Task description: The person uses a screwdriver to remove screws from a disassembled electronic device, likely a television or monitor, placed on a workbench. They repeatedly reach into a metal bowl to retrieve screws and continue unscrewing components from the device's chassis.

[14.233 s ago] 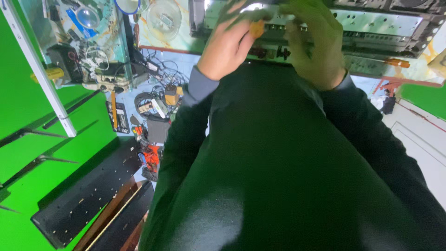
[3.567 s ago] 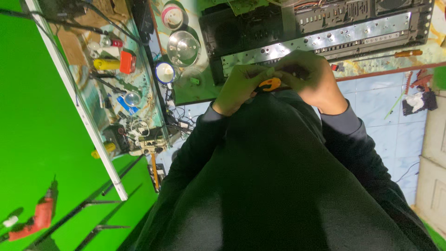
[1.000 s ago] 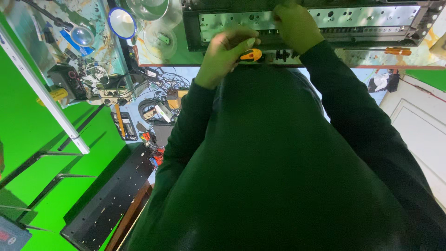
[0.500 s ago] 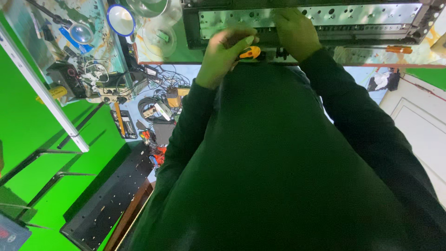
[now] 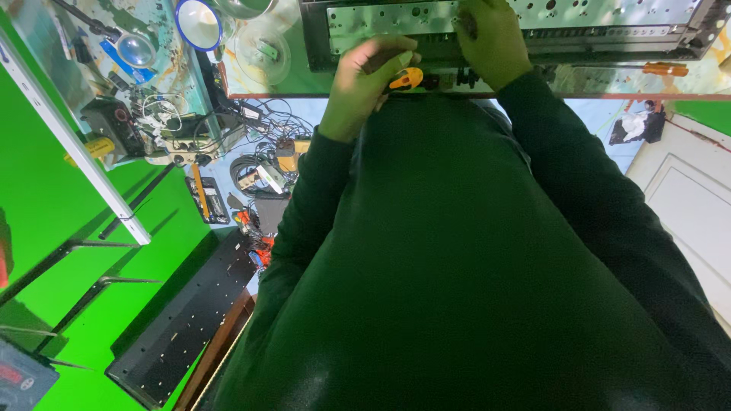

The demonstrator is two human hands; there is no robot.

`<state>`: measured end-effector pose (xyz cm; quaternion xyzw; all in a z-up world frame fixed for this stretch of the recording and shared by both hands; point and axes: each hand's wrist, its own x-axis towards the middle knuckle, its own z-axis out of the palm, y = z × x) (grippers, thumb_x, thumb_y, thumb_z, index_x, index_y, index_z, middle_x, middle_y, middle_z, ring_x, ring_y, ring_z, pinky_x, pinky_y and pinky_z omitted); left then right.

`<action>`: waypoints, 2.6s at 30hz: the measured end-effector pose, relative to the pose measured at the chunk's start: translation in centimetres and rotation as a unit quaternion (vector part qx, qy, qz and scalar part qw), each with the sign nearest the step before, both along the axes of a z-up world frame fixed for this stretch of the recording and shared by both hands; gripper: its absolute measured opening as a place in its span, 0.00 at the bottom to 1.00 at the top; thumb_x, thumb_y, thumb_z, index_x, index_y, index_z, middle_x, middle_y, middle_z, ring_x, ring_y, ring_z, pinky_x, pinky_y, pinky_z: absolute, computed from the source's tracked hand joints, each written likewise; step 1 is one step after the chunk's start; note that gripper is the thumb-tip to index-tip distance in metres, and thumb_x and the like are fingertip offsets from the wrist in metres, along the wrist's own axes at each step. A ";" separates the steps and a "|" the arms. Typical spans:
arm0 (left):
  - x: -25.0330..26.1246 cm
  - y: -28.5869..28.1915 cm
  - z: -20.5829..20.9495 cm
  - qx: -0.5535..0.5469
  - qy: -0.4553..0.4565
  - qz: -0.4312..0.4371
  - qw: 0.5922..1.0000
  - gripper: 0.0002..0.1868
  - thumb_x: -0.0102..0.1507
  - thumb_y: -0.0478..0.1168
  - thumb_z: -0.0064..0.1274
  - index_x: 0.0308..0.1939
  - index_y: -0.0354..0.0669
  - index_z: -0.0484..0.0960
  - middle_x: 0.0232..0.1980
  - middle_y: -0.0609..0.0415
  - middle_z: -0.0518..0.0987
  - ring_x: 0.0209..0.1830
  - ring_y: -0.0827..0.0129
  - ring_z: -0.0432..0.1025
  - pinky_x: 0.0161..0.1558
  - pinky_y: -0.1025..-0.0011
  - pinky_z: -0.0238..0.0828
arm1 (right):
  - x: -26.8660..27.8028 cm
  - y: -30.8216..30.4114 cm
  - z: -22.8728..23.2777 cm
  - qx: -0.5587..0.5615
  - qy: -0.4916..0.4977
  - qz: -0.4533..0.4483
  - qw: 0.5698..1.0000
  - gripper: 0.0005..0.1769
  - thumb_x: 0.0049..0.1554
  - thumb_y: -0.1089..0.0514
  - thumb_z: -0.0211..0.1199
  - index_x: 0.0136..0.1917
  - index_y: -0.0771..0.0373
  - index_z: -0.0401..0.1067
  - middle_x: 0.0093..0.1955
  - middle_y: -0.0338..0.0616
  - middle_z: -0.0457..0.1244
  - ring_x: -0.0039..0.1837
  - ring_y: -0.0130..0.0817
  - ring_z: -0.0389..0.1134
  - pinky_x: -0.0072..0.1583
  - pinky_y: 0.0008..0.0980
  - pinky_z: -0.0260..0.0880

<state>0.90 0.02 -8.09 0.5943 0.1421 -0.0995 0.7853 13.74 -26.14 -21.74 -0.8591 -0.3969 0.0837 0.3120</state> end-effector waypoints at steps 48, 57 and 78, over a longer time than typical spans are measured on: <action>-1.4 0.5 -1.2 -0.006 -0.025 0.007 1.000 0.11 0.73 0.38 0.54 0.58 0.39 0.82 0.51 0.51 0.87 0.36 0.78 0.74 0.32 0.80 0.68 | -2.8 -0.5 1.7 -0.071 -0.132 0.021 0.988 0.14 0.67 0.64 0.62 0.66 0.68 0.75 0.64 0.46 0.67 0.63 0.42 0.67 0.61 0.37 0.74; -1.6 -0.3 -1.4 -0.032 -0.074 0.008 0.997 0.12 0.75 0.38 0.53 0.62 0.38 0.80 0.55 0.50 0.86 0.53 0.68 0.81 0.51 0.73 0.79 | -3.6 -0.3 5.1 -0.017 -0.033 -0.011 0.999 0.10 0.69 0.66 0.66 0.62 0.70 0.72 0.57 0.54 0.67 0.56 0.45 0.69 0.58 0.40 0.74; 1.6 -8.3 0.8 0.024 0.074 -0.035 0.996 0.13 0.70 0.47 0.55 0.44 0.42 0.85 0.26 0.62 0.75 0.19 0.82 0.64 0.20 0.80 0.56 | -3.5 -2.1 20.4 0.158 0.310 -0.052 0.936 0.13 0.62 0.65 0.66 0.59 0.68 0.77 0.57 0.51 0.70 0.55 0.33 0.73 0.57 0.30 0.75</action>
